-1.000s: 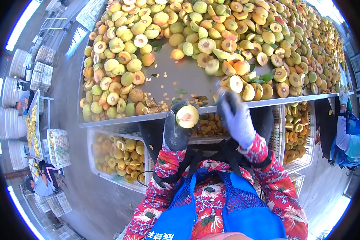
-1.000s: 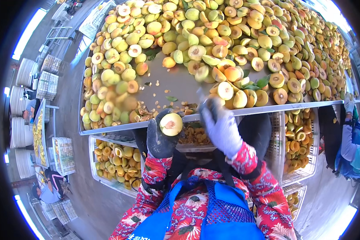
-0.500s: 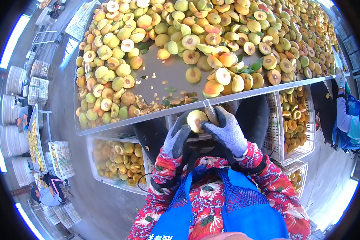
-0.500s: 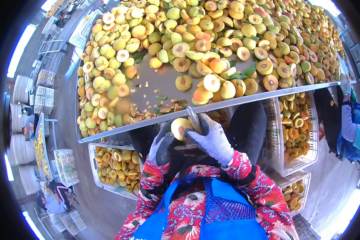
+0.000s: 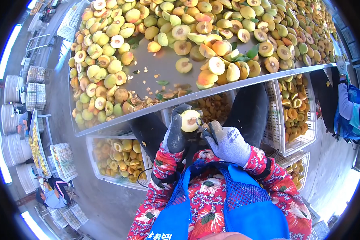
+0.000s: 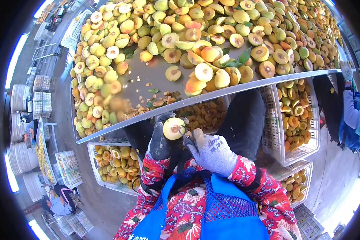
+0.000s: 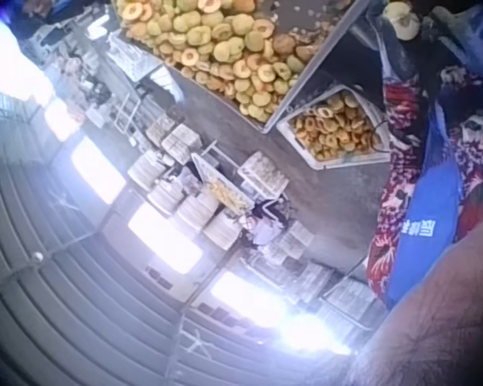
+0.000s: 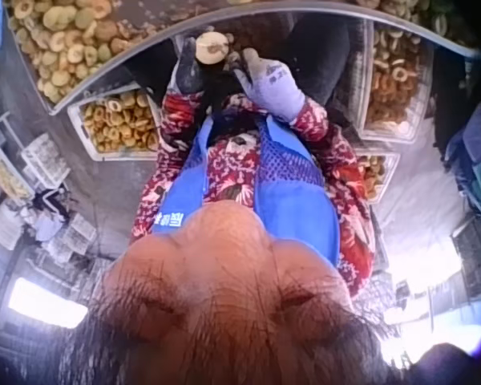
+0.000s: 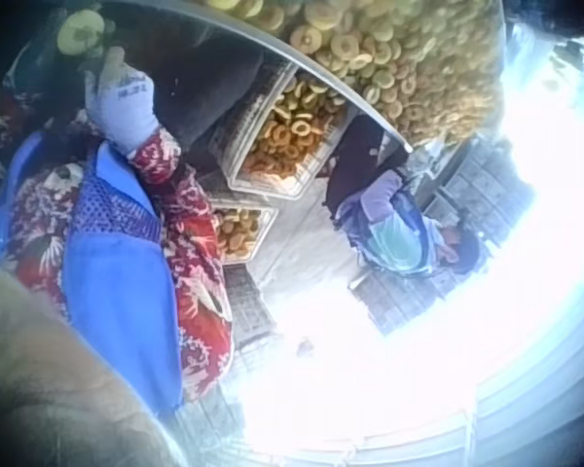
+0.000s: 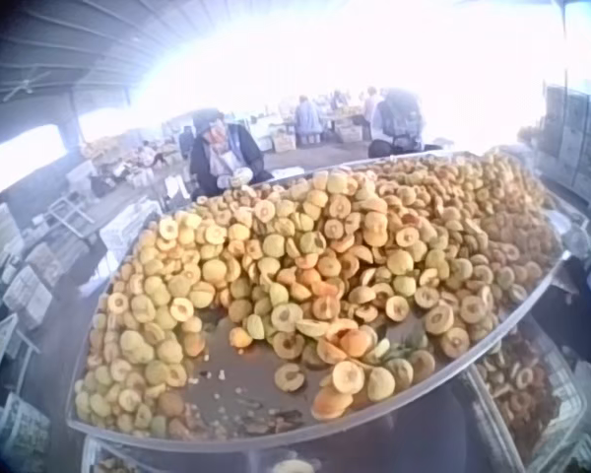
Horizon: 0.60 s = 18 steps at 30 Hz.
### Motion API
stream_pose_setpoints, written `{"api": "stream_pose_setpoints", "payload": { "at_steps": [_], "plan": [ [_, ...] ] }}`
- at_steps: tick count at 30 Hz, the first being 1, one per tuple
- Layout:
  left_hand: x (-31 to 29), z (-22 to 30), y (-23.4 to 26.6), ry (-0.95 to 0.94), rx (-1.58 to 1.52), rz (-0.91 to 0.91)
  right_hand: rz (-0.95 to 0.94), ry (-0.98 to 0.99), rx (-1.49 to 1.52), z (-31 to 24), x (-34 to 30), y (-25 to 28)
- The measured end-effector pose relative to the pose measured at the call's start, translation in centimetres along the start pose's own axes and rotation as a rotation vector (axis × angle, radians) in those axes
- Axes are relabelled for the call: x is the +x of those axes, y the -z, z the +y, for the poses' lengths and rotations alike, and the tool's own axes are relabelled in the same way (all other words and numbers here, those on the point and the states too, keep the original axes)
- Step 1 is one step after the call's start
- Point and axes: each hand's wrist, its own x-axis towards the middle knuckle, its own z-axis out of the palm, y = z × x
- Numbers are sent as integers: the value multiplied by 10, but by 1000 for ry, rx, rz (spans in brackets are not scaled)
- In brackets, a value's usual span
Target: Using a pitting tool to remove pits from halved peaches.
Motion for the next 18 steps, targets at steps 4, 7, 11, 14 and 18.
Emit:
{"api": "stream_pose_setpoints", "payload": {
  "at_steps": [4, 7, 11, 14, 18],
  "plan": [
    [-2, -6, -9, 28, -122, 50, 26, 15, -25, -3, -1, -5],
    [0, -12, -5, -189, 392, 131, -44, 1, -105, -8, -1, -7],
    [3, -14, -11, -361, 781, 251, -60, -3, -112, -8, -3, -13],
    [4, -20, -16, -339, 788, 274, -142, -97, 19, -5, -3, -15],
    [2, -22, -31, -268, 672, 357, -285, -325, 639, 2, 0, -4]
  ]
}}
